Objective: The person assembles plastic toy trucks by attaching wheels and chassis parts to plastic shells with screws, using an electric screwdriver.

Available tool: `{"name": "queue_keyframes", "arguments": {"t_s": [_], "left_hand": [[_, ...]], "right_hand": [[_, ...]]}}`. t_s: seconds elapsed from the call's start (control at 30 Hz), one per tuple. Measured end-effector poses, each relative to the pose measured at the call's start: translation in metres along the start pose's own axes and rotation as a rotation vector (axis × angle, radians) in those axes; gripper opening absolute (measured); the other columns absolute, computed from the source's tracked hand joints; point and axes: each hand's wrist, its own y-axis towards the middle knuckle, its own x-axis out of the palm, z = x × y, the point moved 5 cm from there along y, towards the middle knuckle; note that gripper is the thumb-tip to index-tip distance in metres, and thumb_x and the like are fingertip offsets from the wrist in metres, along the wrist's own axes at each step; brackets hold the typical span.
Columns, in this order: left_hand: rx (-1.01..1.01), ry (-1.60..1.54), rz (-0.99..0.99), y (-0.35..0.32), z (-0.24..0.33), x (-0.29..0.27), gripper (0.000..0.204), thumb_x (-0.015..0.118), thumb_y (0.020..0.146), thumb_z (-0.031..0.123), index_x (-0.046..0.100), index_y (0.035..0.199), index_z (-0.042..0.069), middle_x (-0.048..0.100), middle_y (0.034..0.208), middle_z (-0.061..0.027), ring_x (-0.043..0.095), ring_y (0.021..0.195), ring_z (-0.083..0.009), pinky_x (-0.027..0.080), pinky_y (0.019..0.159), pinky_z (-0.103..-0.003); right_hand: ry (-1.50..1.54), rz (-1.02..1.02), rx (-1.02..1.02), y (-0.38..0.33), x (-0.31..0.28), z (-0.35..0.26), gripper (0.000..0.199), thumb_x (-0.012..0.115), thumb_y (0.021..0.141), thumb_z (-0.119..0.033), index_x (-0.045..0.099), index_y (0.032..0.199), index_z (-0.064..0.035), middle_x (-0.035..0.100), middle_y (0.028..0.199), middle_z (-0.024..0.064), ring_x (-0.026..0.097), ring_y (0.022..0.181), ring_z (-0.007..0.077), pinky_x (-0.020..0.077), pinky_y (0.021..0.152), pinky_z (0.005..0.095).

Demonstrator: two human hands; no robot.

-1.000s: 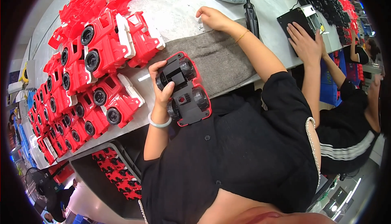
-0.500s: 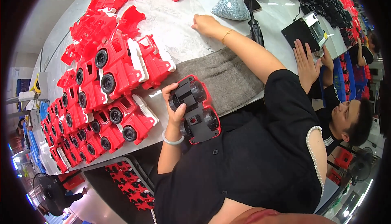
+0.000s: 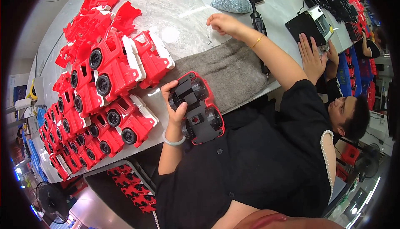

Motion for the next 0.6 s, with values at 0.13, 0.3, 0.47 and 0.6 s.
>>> {"name": "queue_keyframes", "arguments": {"t_s": [0.13,0.3,0.47,0.6], "left_hand": [[0.007,-0.003,0.019,-0.003,0.0,-0.002,0.064,0.062,0.064,0.028,0.034,0.115,0.003,0.038,0.111,-0.0101,0.042,0.104,-0.0209,0.033,0.091,-0.033],[-0.001,-0.009,0.006,-0.003,0.002,0.001,0.063,0.062,0.064,0.028,0.034,0.115,0.003,0.039,0.11,-0.0101,0.042,0.103,-0.0206,0.033,0.091,-0.033],[0.056,0.079,0.048,-0.005,-0.002,-0.01,0.065,0.065,0.064,0.031,0.036,0.115,0.002,0.042,0.108,-0.0111,0.044,0.102,-0.0203,0.035,0.09,-0.032],[0.048,-0.002,0.028,-0.001,0.003,0.0,0.066,0.066,0.066,0.033,0.035,0.116,0.003,0.045,0.107,-0.0128,0.047,0.1,-0.0227,0.037,0.089,-0.033]], "right_hand": [[-1.312,0.316,-0.353,-0.033,0.042,-0.022,0.034,0.047,0.085,-0.036,0.044,0.085,-0.0017,0.056,0.061,0.0122,0.056,0.058,0.0304,0.0449,0.055,0.0397],[-1.431,0.191,-0.483,-0.029,0.049,-0.013,0.036,0.044,0.085,-0.041,0.047,0.085,-0.0052,0.059,0.065,0.0154,0.06,0.064,0.0312,0.0467,0.056,0.04],[-1.5,0.162,-0.499,-0.025,0.061,-0.013,0.013,0.046,0.079,-0.015,0.052,0.081,-0.0045,0.061,0.066,0.0155,0.061,0.062,0.0299,0.0478,0.053,0.0384],[-1.425,0.254,-0.475,-0.023,0.059,-0.004,0.011,0.046,0.074,-0.01,0.054,0.078,-0.0039,0.061,0.066,0.015,0.062,0.062,0.0296,0.0485,0.053,0.0388]]}}
